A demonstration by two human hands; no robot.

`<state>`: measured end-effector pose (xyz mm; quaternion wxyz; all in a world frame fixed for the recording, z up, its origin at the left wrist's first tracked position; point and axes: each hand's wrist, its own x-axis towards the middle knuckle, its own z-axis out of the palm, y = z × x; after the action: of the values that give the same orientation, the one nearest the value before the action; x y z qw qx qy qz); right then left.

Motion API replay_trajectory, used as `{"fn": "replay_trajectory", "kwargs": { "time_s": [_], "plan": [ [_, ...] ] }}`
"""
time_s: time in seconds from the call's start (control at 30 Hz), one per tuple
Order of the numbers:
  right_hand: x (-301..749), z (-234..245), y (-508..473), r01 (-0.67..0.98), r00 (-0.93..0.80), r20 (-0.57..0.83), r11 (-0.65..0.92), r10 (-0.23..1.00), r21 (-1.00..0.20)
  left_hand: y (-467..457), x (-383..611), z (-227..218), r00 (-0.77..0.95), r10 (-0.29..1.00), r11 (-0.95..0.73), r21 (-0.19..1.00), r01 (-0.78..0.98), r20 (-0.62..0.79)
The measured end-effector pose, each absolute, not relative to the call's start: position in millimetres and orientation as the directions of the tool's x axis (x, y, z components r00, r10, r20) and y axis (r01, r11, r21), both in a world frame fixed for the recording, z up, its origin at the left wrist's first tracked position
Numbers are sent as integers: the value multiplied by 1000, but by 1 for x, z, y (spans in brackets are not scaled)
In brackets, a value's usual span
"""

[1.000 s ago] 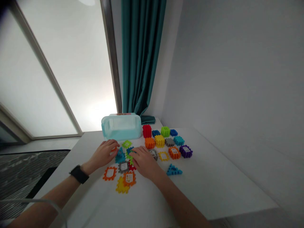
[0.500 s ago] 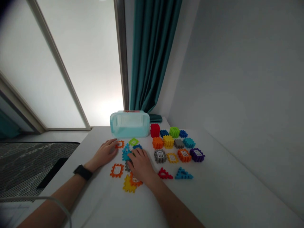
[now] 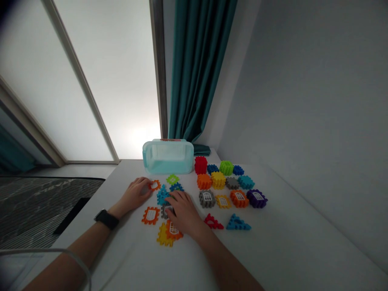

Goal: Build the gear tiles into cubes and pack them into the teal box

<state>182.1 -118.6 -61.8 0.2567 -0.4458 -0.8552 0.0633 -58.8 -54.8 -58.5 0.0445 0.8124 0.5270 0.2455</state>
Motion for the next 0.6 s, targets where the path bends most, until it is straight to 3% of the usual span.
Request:
{"fn": "replay_trajectory", "kwargs": {
  "time_s": [0.33, 0.6],
  "plan": [
    [186, -63, -115, 668, -445, 450, 622, 774, -408, -56, -60, -56, 322, 862, -466, 364, 806, 390],
    [182, -56, -115, 631, -332, 520, 594, 787, -498, -67, -53, -46, 341, 765, -609, 443, 658, 546]
  ]
}}
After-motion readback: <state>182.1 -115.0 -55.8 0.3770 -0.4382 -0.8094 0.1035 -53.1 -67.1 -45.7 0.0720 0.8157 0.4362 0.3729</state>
